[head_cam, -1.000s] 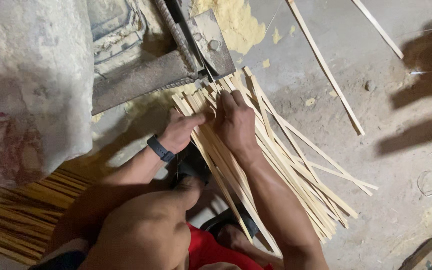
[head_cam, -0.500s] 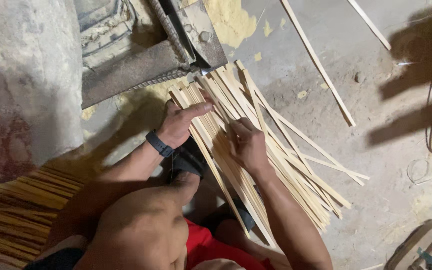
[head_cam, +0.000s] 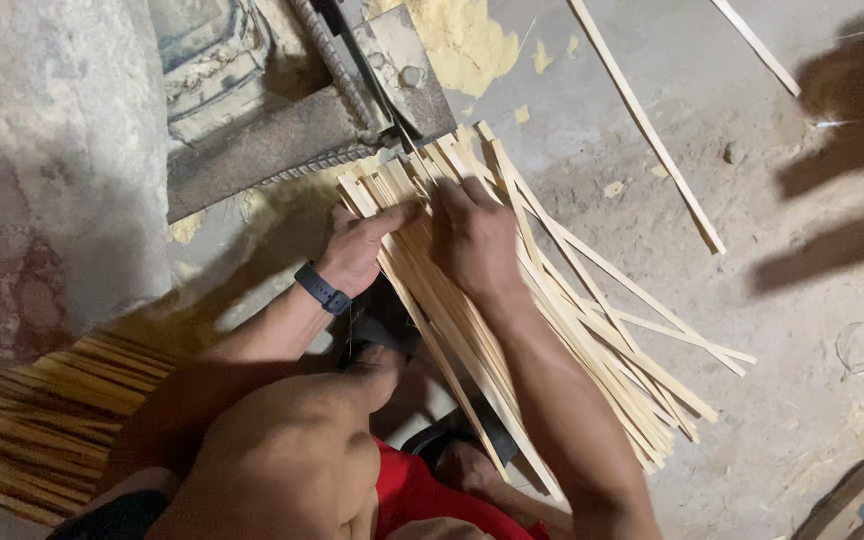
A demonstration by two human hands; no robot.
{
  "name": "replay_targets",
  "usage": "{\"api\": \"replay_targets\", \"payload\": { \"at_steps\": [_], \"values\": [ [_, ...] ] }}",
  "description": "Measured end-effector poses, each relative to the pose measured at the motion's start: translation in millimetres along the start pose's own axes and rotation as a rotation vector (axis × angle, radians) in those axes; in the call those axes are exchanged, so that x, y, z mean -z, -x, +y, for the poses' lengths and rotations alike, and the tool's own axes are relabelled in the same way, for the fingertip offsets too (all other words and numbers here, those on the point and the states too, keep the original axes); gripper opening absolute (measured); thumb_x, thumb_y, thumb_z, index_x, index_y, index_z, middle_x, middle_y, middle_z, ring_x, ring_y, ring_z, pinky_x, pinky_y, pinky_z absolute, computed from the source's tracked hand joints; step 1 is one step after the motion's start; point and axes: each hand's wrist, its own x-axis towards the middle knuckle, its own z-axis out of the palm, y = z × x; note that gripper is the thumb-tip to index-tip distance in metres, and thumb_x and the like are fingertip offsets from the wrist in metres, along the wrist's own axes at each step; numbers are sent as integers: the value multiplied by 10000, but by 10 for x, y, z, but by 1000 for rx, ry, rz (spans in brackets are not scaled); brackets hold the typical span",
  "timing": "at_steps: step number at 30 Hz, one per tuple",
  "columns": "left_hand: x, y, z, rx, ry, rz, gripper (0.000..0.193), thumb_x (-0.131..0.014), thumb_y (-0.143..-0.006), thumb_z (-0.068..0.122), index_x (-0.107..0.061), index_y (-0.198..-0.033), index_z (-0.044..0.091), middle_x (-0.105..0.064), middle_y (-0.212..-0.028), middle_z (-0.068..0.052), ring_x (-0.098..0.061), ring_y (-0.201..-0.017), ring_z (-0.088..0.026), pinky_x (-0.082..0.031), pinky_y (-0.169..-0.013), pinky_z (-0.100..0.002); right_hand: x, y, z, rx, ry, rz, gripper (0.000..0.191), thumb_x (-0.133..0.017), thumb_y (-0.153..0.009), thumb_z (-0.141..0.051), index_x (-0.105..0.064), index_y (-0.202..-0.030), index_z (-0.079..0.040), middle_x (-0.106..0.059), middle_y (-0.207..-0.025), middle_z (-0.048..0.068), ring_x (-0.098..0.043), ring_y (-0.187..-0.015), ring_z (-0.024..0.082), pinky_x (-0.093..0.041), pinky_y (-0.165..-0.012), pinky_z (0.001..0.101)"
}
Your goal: The person uses a floor-mounted blade splitter to split long bamboo strips into thinner slats. They feed the strips through the blade, collect the split slats, and occasionally reposition the bundle to continue splitting.
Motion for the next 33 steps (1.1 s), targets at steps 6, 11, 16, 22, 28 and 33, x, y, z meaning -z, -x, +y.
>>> {"api": "replay_targets", "payload": {
  "at_steps": [6,11,16,22,28,33],
  "values": [
    [-435,275,537,-72,-23,-22,292,-850,-813,99,-763,-1065,-20,-780,-1054,-172,-746,-969,-209,-609,-931,-383,207,591,177,126,4,-18,310,-715,-930,-93,-680,-1225,-6,-684,-932,122,-686,-762,240,-608,-592,362],
    [-541,361,654,-71,87,-50,313,-836,-819,55,-720,-1102,-6,-756,-1080,-128,-728,-974,-181,-586,-929,-373,76,721,208,19,-124,-63,252,-654,-977,-51,-679,-1219,11,-685,-877,117,-686,-661,210,-583,-552,356],
    [-418,296,600,-42,52,-69,389,-788,-855,95,-714,-1210,-44,-773,-1169,-159,-747,-1077,-196,-581,-1014,-339,33,443,126,-89,-34,-30,162,-629,-993,2,-703,-1138,2,-656,-798,177,-657,-585,306,-506,-507,424],
    [-188,176,323,-15,-1,-68,404,-776,-887,90,-689,-1251,-60,-722,-1222,-154,-685,-1094,-166,-525,-975,-309,-98,105,-55,-74,-75,1,182,-622,-956,17,-666,-1125,-32,-653,-860,204,-660,-686,411,-513,-566,480],
    [14,18,32,1,114,73,155,-752,-891,24,-699,-1018,-47,-727,-1023,-115,-688,-925,-206,-566,-869,-361,-222,-43,-53,-66,-151,12,234,-652,-888,11,-648,-1119,-25,-666,-885,196,-670,-679,395,-525,-568,470],
    [-100,60,174,95,151,164,225,-771,-857,23,-667,-1056,16,-769,-1043,-124,-726,-961,-190,-591,-929,-322,-144,1,-18,-47,-126,-23,293,-664,-889,9,-647,-1179,-29,-671,-917,170,-678,-673,335,-542,-578,424]
  ]
}}
